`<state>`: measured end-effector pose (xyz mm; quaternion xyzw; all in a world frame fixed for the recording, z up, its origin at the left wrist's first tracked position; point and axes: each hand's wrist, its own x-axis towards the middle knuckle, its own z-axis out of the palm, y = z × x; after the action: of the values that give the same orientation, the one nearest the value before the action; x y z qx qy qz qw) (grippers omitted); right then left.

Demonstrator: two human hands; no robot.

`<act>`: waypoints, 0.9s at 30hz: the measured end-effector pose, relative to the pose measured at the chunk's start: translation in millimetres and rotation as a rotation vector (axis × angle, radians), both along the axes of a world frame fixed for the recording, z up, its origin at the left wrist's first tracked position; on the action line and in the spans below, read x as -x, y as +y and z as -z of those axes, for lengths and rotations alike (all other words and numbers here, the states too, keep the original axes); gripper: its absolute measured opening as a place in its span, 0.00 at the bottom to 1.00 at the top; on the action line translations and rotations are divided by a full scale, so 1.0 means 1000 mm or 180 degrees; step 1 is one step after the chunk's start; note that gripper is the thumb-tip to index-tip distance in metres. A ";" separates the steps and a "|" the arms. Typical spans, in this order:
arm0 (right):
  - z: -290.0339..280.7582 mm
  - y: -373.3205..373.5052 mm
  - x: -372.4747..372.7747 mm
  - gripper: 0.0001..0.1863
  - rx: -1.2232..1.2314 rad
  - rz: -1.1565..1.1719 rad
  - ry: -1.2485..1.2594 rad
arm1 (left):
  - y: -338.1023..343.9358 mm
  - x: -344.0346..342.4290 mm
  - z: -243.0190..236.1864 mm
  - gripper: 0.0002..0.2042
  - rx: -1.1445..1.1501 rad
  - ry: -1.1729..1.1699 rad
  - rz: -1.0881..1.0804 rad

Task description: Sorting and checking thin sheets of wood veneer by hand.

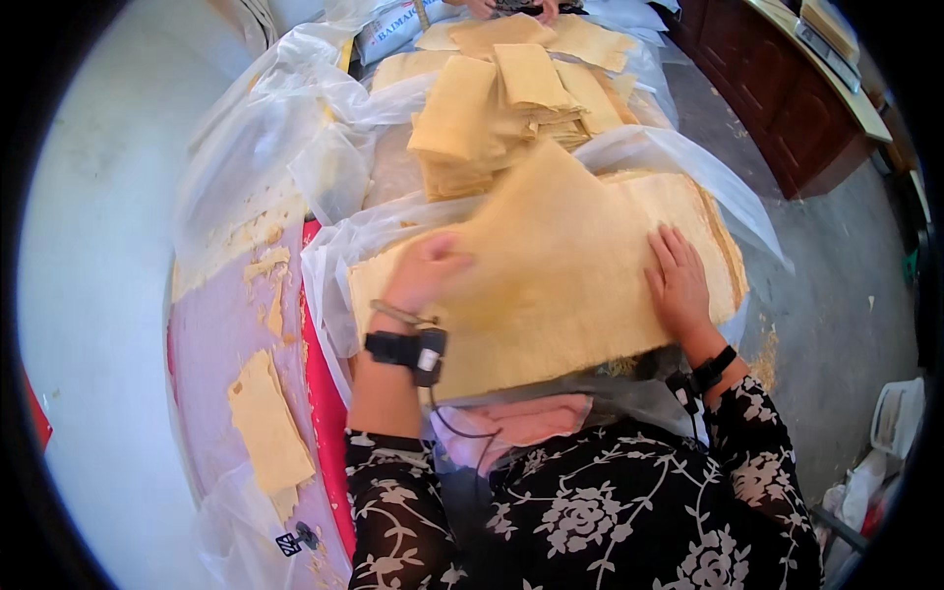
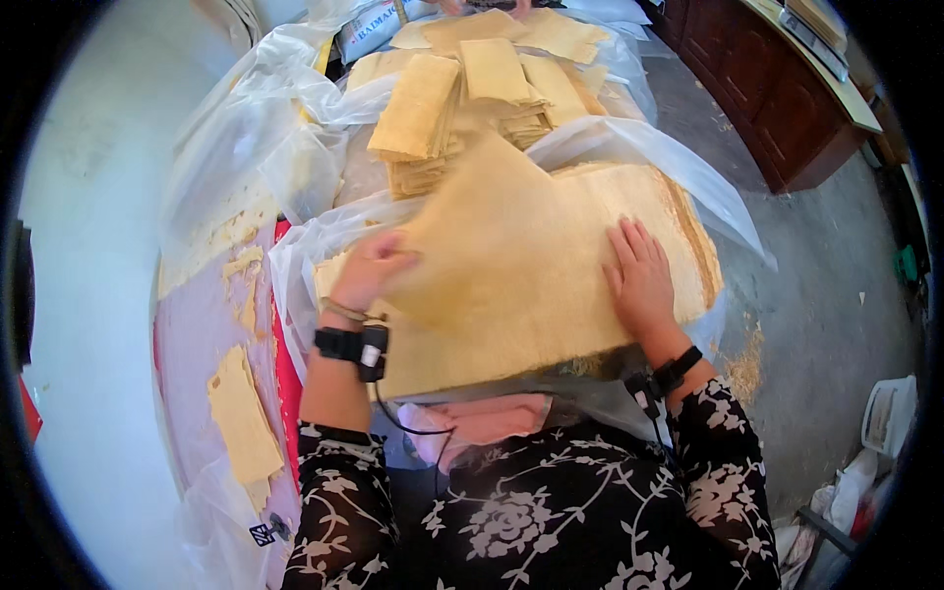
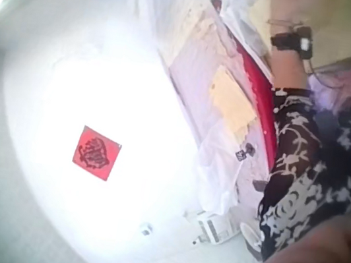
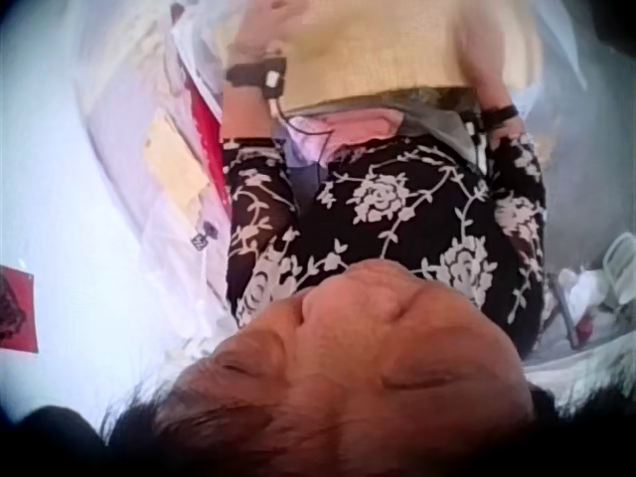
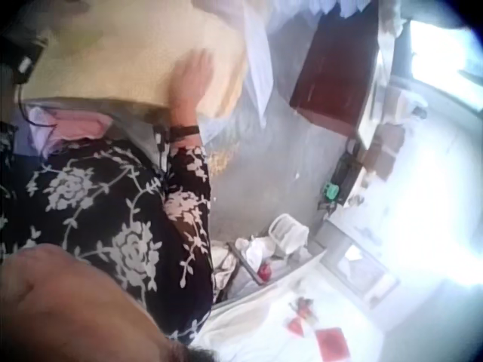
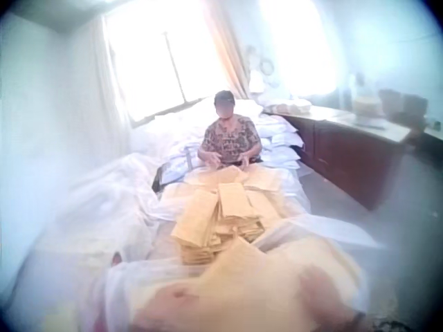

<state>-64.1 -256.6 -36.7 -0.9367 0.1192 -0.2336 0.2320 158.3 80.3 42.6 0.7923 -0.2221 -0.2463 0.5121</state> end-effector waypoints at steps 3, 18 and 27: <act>-0.004 0.006 -0.001 0.26 0.0579 0.0073 0.0400 | 0.042 -0.051 -0.030 0.11 -0.0111 -0.0594 -0.1204; -0.022 0.014 0.000 0.27 0.0568 0.0103 0.0767 | 0.088 -0.304 0.146 0.19 -0.0147 0.0317 -0.1936; -0.018 0.012 -0.004 0.26 0.0455 0.0064 0.0589 | 0.102 -0.305 0.133 0.29 -0.3122 -0.2273 -0.1487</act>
<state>-60.2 -244.6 -18.2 -0.9672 0.1325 -0.1562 0.1502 463.0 181.9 -90.9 0.9947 -0.0623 0.0773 0.0255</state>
